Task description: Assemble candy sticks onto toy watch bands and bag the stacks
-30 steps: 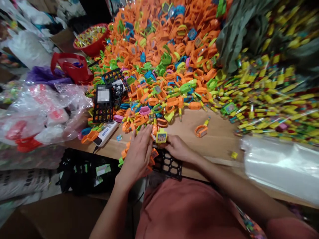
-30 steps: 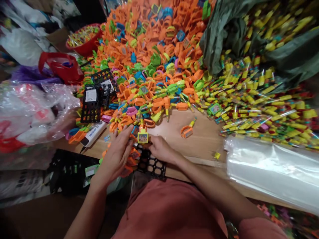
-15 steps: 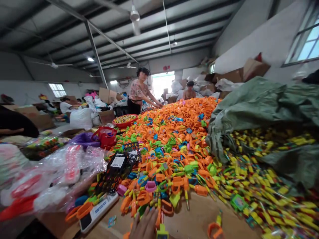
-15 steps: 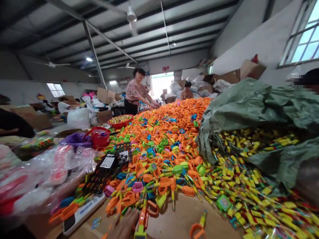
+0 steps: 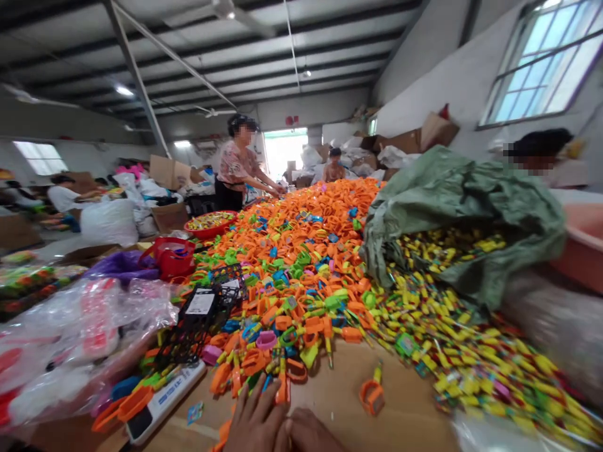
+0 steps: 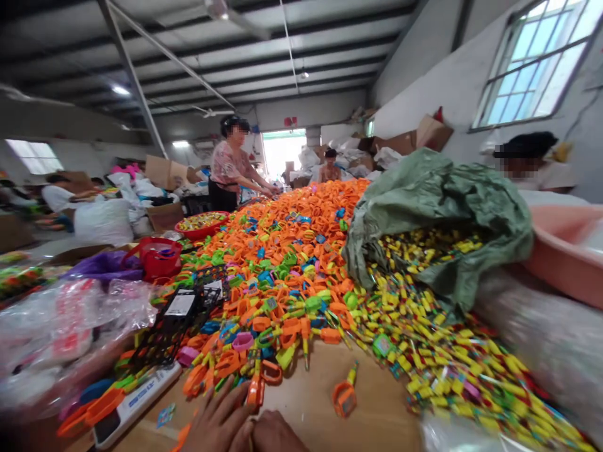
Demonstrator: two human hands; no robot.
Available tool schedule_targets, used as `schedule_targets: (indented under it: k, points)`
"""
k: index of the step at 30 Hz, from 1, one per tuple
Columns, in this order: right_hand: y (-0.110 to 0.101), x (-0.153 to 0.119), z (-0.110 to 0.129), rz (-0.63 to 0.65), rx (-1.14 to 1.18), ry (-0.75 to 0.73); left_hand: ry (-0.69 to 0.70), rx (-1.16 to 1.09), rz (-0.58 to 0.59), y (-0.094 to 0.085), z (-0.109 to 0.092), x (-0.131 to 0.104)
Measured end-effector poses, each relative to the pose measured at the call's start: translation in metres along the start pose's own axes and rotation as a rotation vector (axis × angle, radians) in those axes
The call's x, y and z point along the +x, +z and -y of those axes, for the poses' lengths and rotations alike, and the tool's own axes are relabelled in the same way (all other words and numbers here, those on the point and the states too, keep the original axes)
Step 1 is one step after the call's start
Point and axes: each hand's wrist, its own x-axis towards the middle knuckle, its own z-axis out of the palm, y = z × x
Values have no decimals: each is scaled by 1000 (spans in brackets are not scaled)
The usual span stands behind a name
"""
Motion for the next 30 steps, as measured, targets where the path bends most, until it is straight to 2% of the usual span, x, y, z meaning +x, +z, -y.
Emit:
schedule_targets:
  k: [2,3,5,7,10,13,17,20,23,27,30]
  points:
    - [-4,-12,-3,-75,103,53,-35,-53,59,-14,-8,4]
    - [-13,-19,-4,-122,149,75,-63,-84,96,-21,-12,5]
    - [-45,-37,-9,-219,154,123,-129,-152,147,-34,-21,7]
    - [-86,-55,-26,-299,48,183,-166,-220,173,-43,-25,9]
    - [-136,-81,-63,-316,-220,345,-190,-282,178,-50,-27,10]
    - [-150,-98,-91,-211,-375,371,-194,-307,184,-53,-25,11]
    - [-136,-100,-98,-103,-413,323,-193,-324,193,-56,-26,11]
    - [-122,-87,-85,-129,-318,309,-228,-349,200,-62,-30,12]
    - [-102,-67,-60,-202,-53,285,-281,-391,218,-68,-34,13]
    - [-58,-35,-22,-159,428,268,-320,-431,247,-71,-37,16]
    - [-26,-14,-9,-147,630,226,-321,-441,219,-72,-37,15]
